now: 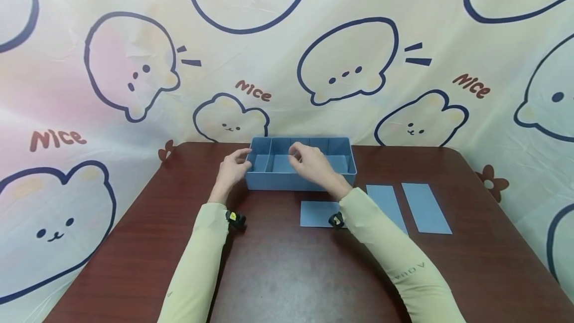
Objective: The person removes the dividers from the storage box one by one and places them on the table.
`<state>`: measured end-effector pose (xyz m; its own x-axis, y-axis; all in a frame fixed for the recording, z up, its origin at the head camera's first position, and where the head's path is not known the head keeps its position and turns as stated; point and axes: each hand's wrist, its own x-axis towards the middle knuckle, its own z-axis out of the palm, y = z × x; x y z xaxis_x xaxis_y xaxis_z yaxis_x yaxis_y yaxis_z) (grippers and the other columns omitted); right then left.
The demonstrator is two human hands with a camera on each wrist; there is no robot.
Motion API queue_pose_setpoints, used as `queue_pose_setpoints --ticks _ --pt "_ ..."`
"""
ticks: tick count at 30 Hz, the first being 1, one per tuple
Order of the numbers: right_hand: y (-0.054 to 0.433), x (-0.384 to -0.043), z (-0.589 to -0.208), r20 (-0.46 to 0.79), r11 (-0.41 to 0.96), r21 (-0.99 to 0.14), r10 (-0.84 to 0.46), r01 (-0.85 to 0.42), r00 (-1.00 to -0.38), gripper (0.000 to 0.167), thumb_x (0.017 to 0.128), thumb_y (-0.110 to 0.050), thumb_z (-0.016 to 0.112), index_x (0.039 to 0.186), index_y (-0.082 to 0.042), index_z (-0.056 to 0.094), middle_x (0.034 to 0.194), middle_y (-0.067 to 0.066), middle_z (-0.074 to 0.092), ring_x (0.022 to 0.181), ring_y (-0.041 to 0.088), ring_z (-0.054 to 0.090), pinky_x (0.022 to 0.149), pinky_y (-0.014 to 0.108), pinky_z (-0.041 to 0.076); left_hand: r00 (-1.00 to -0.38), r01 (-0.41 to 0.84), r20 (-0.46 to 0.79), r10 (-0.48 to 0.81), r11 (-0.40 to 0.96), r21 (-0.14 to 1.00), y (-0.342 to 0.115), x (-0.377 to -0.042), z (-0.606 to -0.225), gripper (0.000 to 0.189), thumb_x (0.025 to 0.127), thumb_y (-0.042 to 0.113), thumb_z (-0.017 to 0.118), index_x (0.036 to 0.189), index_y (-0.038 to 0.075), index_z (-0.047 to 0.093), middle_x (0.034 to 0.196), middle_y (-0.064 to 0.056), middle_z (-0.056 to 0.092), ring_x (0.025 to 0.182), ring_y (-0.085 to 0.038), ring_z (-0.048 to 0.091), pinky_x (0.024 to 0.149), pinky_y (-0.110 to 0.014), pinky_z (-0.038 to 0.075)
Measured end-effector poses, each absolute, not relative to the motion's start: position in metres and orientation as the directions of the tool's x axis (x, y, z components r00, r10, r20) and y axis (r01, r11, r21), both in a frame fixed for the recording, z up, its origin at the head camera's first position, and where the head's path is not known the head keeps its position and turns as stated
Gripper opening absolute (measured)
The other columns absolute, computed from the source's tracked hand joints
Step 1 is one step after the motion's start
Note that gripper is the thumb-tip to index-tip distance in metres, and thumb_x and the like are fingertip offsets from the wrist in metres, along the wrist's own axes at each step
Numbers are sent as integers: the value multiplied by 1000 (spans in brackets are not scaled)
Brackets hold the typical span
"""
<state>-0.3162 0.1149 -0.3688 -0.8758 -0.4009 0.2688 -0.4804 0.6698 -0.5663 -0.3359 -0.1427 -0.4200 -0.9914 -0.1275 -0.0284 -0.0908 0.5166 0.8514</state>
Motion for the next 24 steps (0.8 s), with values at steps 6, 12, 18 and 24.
queue_pose_setpoints --ticks 6,12,18,24 --pt "108 -318 -370 235 665 -605 -377 -438 -896 29 98 -30 53 121 -14 60 106 8 71 93 22 67 79 41 56 -991 -89 -24 -129 520 850 -142 -337 -421 45 94 22 55 138 30 54 140 -14 57 125 -35 57 98 -53 50" --pt "101 -323 -374 227 667 -615 -362 -421 -904 30 98 -31 52 122 -14 59 107 9 71 93 23 67 78 41 56 -992 -83 -18 -128 522 849 -142 -336 -421 45 94 22 55 138 29 54 139 -14 57 124 -34 58 97 -52 51" --pt "94 -328 -378 218 650 -644 -350 -404 -911 31 98 -31 52 124 -14 58 107 9 70 94 24 67 77 41 56 -992 -75 -9 -128 523 849 -141 -335 -420 45 93 22 55 138 29 54 139 -14 58 123 -34 58 95 -51 52" --pt "88 -332 -382 207 643 -661 -340 -387 -918 33 98 -32 51 125 -15 56 108 9 69 93 22 66 76 39 56 -991 -87 -22 -130 521 849 -142 -336 -421 45 94 22 55 139 30 53 140 -13 56 124 -34 57 96 -51 51"
